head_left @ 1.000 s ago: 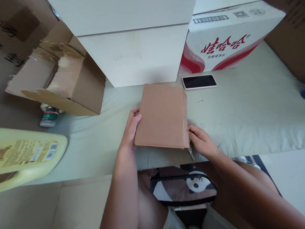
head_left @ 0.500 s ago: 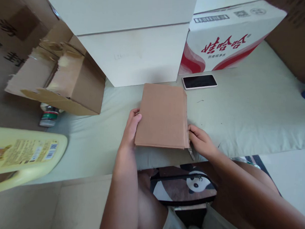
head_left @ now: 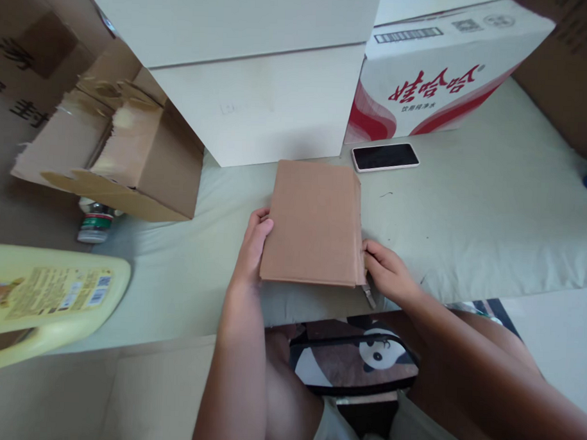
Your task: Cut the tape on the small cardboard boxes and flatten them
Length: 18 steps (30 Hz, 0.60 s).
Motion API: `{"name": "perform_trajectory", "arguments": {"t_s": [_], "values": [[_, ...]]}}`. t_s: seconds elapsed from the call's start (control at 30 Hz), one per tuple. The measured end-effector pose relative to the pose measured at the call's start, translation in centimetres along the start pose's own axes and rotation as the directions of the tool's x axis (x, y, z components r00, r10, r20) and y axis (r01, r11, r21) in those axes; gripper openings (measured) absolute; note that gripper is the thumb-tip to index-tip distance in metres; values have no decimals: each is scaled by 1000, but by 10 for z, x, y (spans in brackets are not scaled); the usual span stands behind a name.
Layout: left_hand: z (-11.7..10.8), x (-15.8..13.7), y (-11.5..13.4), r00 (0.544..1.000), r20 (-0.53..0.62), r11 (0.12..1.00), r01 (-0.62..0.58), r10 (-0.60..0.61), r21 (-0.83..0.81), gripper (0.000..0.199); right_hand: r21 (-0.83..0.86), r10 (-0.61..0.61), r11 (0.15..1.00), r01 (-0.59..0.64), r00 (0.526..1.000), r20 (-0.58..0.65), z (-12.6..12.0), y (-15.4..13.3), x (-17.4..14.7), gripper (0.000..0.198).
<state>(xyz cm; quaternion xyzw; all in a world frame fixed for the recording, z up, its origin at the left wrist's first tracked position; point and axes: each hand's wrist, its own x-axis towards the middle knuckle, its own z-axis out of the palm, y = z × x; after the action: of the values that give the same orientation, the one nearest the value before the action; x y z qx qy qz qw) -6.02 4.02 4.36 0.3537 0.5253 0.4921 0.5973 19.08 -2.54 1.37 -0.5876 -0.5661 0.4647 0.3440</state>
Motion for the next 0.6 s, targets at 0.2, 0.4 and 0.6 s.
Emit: {"name": "perform_trajectory", "arguments": {"t_s": [0.2, 0.4, 0.6], "values": [[1, 0, 1, 1000, -12, 1000, 8, -8, -4, 50, -1, -14, 1000, 14, 1000, -11, 0, 1, 0, 21], [1, -1, 1, 1000, -4, 1000, 1, -1, 3, 51, -6, -7, 1000, 7, 1000, -2, 0, 1, 0, 20], [-1, 0, -1, 1000, 11, 1000, -9, 9, 13, 47, 5, -12, 1000, 12, 1000, -5, 0, 0, 0, 20]]}}
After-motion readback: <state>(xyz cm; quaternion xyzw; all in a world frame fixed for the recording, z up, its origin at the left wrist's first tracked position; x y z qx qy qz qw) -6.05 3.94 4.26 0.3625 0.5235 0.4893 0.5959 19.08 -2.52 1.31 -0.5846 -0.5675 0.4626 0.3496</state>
